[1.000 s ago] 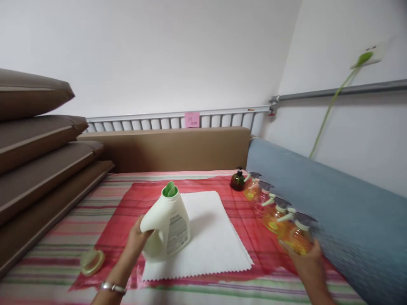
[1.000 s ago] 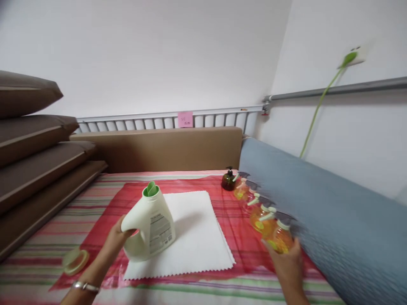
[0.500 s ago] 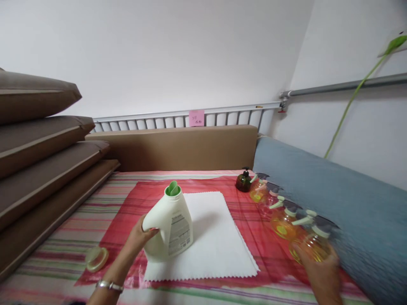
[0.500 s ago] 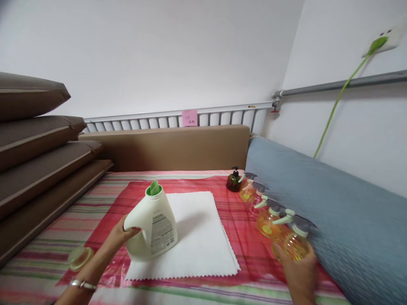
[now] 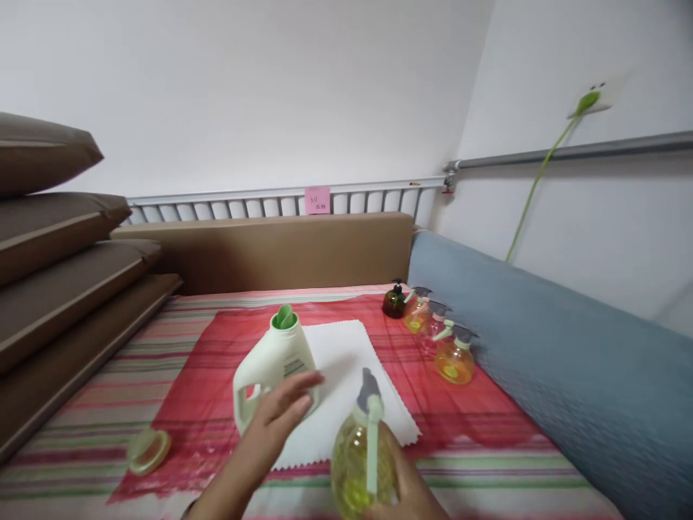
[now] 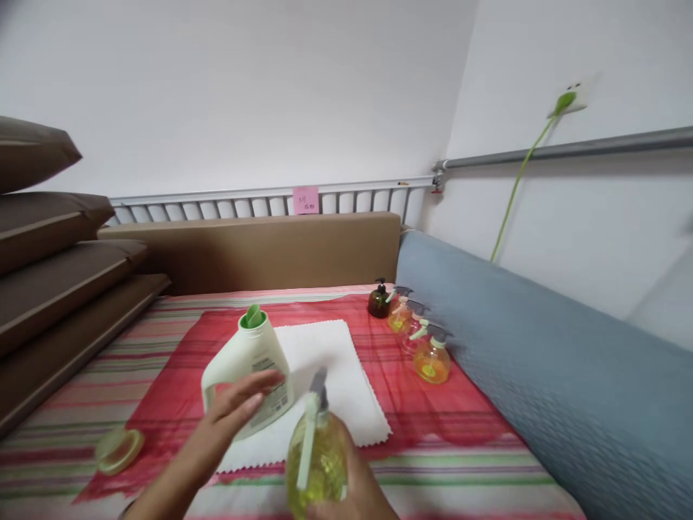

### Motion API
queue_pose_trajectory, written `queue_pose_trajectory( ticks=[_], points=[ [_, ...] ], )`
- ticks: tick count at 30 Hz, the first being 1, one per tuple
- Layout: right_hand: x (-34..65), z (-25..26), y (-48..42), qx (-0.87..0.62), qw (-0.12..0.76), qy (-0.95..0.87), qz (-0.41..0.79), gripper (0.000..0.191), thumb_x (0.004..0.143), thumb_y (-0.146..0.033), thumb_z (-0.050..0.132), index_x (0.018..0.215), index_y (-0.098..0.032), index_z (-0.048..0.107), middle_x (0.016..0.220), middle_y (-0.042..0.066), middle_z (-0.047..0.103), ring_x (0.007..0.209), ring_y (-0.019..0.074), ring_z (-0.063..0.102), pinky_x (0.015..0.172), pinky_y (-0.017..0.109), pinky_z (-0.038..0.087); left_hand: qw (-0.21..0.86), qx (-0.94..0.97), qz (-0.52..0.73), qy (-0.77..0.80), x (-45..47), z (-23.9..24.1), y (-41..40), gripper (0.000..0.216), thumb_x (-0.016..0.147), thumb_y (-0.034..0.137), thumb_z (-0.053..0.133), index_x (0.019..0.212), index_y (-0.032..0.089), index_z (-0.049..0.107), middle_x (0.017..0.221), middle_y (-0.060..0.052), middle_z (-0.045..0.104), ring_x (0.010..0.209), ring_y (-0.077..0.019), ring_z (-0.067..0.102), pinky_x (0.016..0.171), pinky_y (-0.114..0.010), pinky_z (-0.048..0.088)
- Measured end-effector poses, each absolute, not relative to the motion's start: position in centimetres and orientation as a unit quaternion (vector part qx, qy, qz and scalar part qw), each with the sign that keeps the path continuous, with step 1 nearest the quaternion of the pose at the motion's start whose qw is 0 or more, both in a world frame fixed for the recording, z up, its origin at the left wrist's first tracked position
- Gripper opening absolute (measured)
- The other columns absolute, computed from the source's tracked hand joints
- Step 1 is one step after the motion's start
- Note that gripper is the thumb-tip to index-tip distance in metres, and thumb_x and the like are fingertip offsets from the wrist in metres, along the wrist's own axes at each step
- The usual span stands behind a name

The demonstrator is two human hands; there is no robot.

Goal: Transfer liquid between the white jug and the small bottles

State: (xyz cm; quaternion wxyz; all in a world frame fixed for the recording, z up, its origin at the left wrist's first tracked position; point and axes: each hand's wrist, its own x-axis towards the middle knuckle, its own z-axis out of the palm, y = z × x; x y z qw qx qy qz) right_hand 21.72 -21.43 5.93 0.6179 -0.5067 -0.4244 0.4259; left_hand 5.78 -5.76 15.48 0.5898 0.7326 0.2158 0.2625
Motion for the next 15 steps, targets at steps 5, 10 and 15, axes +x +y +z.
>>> queue_pose_trajectory(
  ticks=[5, 10, 15],
  points=[
    [18.2, 9.1, -20.9, -0.471, 0.535, -0.465, 0.525, 0.071, 0.065, -0.045, 0.071, 0.129, -0.030, 0.044, 0.122, 0.007, 0.058, 0.114, 0.0312, 0.053, 0.097, 0.042, 0.040, 0.767, 0.629, 0.111, 0.056, 5.7, 16.3, -7.5, 0.043, 0.077, 0.045, 0.062, 0.108, 0.015, 0.066, 0.111, -0.013, 0.067, 0.105, -0.0289, 0.059, 0.093, -0.039, 0.041],
    [17.5, 9.1, -20.2, -0.499, 0.511, -0.499, 0.491, 0.083, 0.059, -0.037, 0.076, 0.133, -0.029, 0.039, 0.126, 0.008, 0.054, 0.117, 0.0313, 0.049, 0.100, 0.043, 0.037, 0.775, 0.604, 0.167, 0.077, 4.4, 15.9, -8.2, 0.037, 0.075, 0.041, 0.066, 0.097, 0.012, 0.069, 0.095, -0.012, 0.070, 0.089, -0.0249, 0.062, 0.081, -0.033, 0.043],
    [16.8, 7.9, -19.0, -0.533, 0.545, -0.513, 0.394, 0.078, 0.062, -0.028, 0.071, 0.132, -0.026, 0.037, 0.125, 0.010, 0.055, 0.112, 0.0285, 0.053, 0.095, 0.041, 0.042, 0.711, 0.609, 0.317, 0.153, 5.0, 13.9, -9.2, 0.026, 0.075, 0.036, 0.068, 0.094, 0.019, 0.066, 0.094, -0.005, 0.067, 0.093, -0.0228, 0.058, 0.087, -0.033, 0.041]
  ],
)
